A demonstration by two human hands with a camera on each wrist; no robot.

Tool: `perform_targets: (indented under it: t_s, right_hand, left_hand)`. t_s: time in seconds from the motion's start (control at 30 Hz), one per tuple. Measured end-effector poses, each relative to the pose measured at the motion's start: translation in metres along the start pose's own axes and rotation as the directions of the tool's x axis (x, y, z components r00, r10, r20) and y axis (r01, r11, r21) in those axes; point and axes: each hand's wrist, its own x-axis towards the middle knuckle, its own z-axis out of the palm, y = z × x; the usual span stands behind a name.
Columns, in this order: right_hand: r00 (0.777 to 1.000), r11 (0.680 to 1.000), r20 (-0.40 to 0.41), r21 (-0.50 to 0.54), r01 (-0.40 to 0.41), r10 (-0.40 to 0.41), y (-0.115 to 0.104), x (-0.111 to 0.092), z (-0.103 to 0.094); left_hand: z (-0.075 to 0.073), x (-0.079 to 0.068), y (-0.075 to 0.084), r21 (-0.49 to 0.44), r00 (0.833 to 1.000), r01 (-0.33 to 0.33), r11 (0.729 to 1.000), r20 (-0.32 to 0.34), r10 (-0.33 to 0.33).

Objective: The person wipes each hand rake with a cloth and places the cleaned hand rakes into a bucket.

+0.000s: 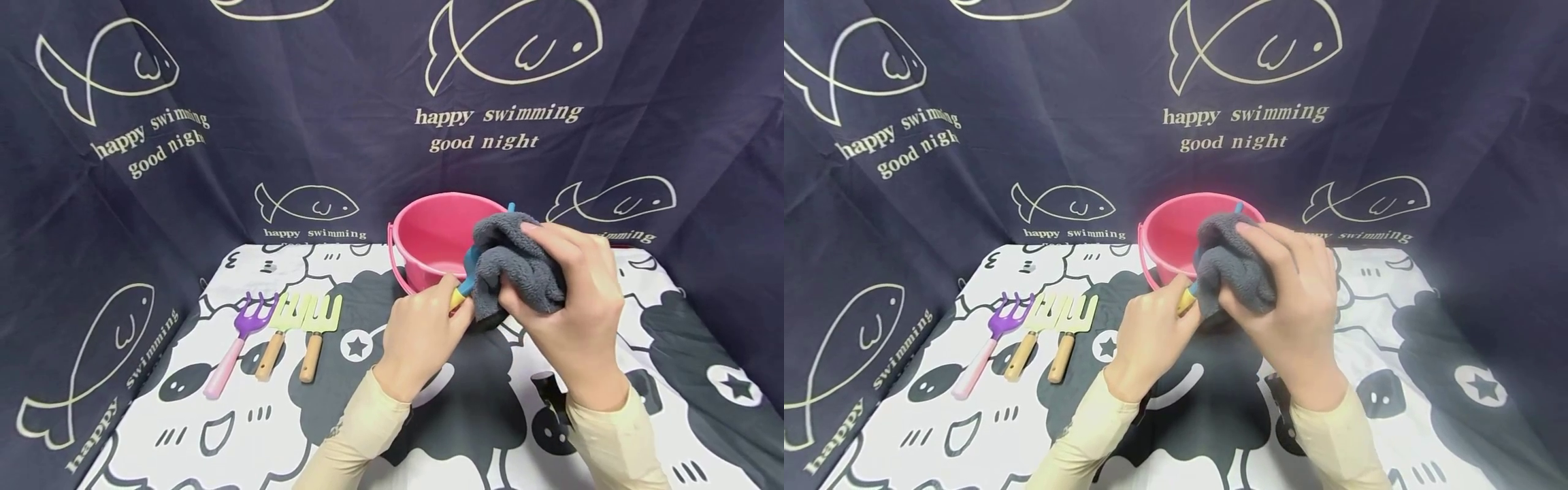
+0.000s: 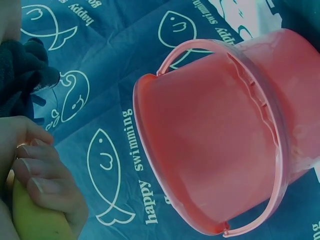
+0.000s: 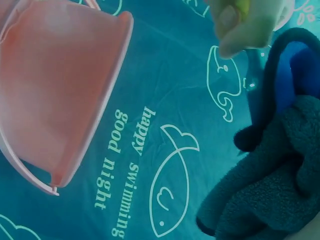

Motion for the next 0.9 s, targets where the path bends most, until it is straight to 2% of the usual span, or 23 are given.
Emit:
perform_targets:
  t_s: [0.3,0.53,0.73,0.9]
  right_hand:
    - [0.990,0.991,0.042,-0.020,-0.133,0.133,0.003,0.002,-0.011]
    - [0.982,0.983,-0.064,-0.040,-0.181,0.178,0.002,0.005,-0.012]
    - [0.975,0.973,-0.076,-0.077,-0.217,0.211,0.002,0.005,-0.013]
    - [0.970,0.972,-0.127,-0.086,-0.218,0.207,0.002,0.006,-0.011]
  left_hand:
    - [0.001,-0.001,-0.001,0.019,1.000,-0.005,1.000,-0.008,0.005]
    - [0.000,-0.002,-0.001,0.045,1.000,-0.012,0.999,-0.014,0.012]
    - [0.000,-0.003,-0.003,0.036,1.000,-0.024,0.999,-0.008,0.024]
    - [0.001,-0.003,-0.005,0.048,1.000,-0.028,0.998,0.004,0.028]
